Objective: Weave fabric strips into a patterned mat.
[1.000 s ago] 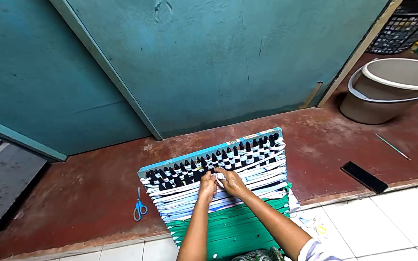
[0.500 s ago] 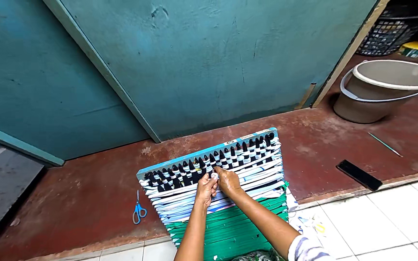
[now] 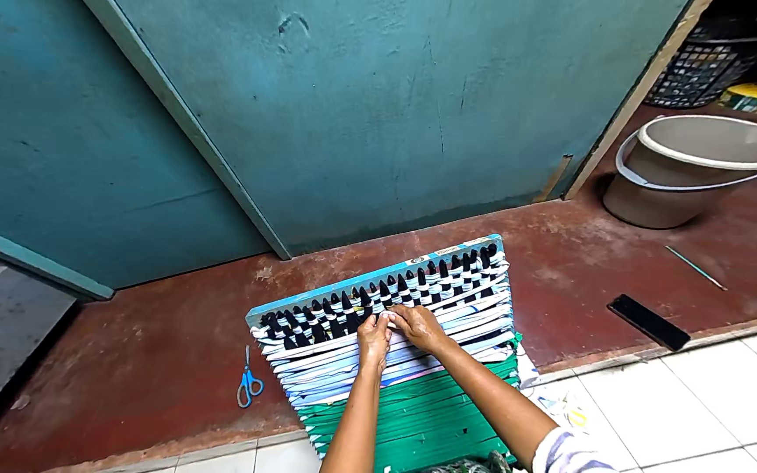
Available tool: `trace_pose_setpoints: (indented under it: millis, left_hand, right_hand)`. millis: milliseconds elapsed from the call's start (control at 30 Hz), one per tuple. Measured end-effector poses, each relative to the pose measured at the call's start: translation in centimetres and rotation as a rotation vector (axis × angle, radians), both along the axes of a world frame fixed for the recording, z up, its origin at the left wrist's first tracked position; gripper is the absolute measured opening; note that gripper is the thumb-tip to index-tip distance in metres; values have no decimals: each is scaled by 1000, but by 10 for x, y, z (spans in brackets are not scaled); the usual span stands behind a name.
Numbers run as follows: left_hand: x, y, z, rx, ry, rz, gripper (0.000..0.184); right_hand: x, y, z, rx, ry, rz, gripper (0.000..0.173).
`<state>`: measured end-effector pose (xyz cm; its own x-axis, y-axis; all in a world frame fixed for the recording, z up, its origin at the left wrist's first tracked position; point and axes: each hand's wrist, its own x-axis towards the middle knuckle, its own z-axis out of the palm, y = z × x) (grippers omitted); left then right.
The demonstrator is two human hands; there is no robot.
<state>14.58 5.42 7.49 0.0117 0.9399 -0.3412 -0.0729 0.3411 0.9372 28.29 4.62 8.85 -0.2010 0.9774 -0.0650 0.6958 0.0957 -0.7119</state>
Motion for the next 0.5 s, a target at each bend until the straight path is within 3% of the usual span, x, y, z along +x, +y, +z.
trace_pose_setpoints:
  millis: [300,400,500]
  left_hand:
    - [-22,-10,8,-35,-246,-153,23]
    - [-25,-10,8,-54,-283,-168,25]
    - [-31,-8,6,-80,-435,-217,27]
  right_hand:
    - [-8,-3,1,36,-26,-85,39]
    - [-20,-5,8,6,-143,-145,37]
    - [-36,-5,3,147,-248,-257,31]
